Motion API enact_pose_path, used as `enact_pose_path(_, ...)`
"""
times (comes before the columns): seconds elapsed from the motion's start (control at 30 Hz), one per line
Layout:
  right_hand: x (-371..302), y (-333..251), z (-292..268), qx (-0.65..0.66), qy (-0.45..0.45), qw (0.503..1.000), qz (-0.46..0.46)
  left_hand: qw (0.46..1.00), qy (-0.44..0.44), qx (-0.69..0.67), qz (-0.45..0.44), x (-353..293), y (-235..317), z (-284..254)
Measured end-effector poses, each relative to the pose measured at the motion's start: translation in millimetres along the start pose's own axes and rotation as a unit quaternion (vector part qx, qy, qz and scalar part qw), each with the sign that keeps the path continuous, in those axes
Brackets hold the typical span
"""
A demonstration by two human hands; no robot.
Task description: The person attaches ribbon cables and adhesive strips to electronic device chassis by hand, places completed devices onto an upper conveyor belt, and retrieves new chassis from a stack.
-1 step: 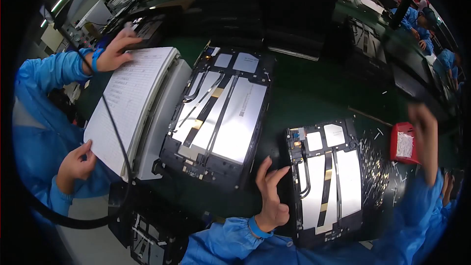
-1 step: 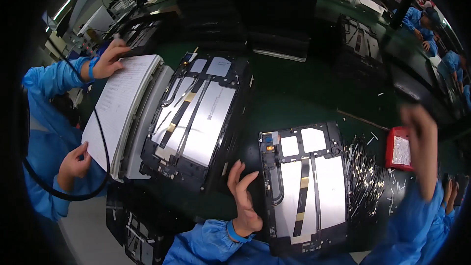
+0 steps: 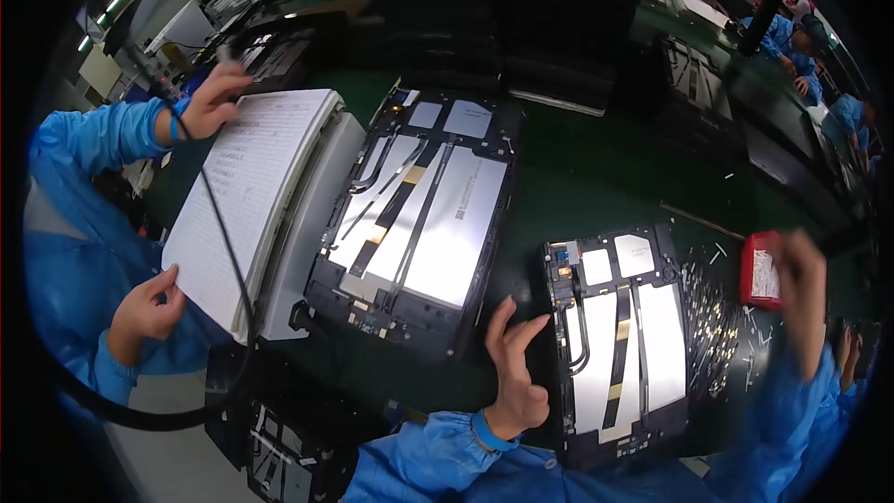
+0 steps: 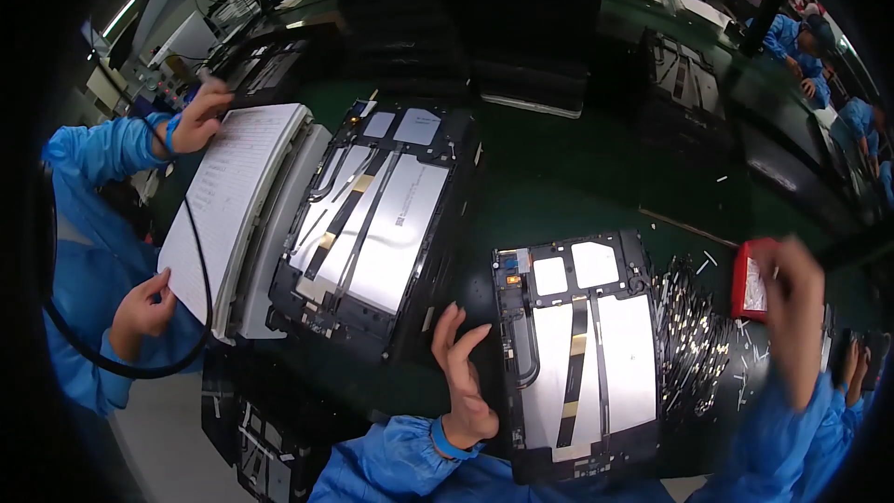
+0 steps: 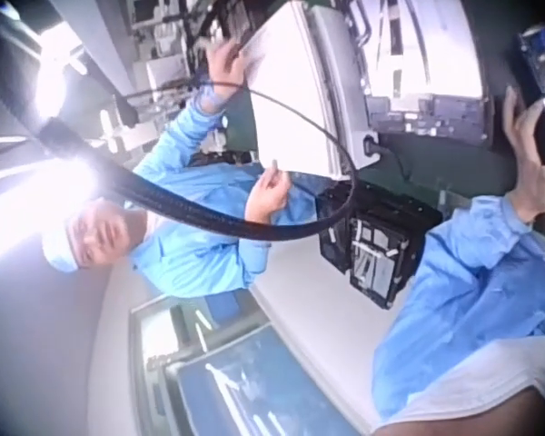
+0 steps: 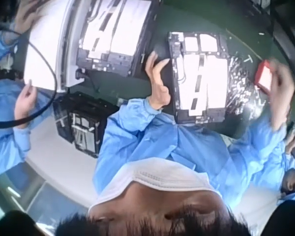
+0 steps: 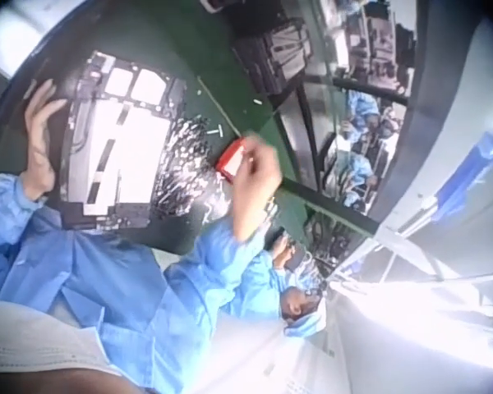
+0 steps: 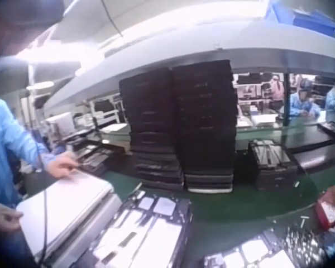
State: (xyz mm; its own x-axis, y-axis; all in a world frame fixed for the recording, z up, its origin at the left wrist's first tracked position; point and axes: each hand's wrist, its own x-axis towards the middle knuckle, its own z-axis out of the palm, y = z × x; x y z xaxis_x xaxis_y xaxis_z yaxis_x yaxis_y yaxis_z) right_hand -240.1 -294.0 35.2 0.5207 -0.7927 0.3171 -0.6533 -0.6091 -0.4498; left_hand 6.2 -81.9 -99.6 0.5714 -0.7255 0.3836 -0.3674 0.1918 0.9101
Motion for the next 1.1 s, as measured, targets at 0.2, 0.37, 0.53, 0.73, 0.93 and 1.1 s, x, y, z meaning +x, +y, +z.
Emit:
enact_pose_path(0.2, -109, -16, 32, -0.102, -0.097, 0.971, 0.196, 1.000, 0.006, -0.012, 0.028, 0, 3, 7)
enact_pose_path(0.37, -132, 26, 56, -0.081, -0.117, 0.967, 0.213, 0.998, 0.024, -0.002, 0.050, -4, 7, 5)
enact_pose_path(0.53, -122, 22, 55, 0.007, -0.106, 0.983, 0.151, 0.996, 0.070, -0.055, 0.019, -21, 21, 4)
enact_pose_path(0.73, -124, 16, 66, -0.093, -0.083, 0.980, 0.154, 0.990, 0.062, -0.119, 0.042, -34, 43, 11)
enact_pose_path(0.93, -120, 25, 64, -0.025, -0.135, 0.970, 0.200, 0.994, 0.028, -0.095, 0.046, -32, 64, 0)
enact_pose_path(1.1, -142, 57, 55, 0.109, -0.012, 0.969, 0.219, 0.990, -0.017, -0.142, 0.007, -32, 79, -3)
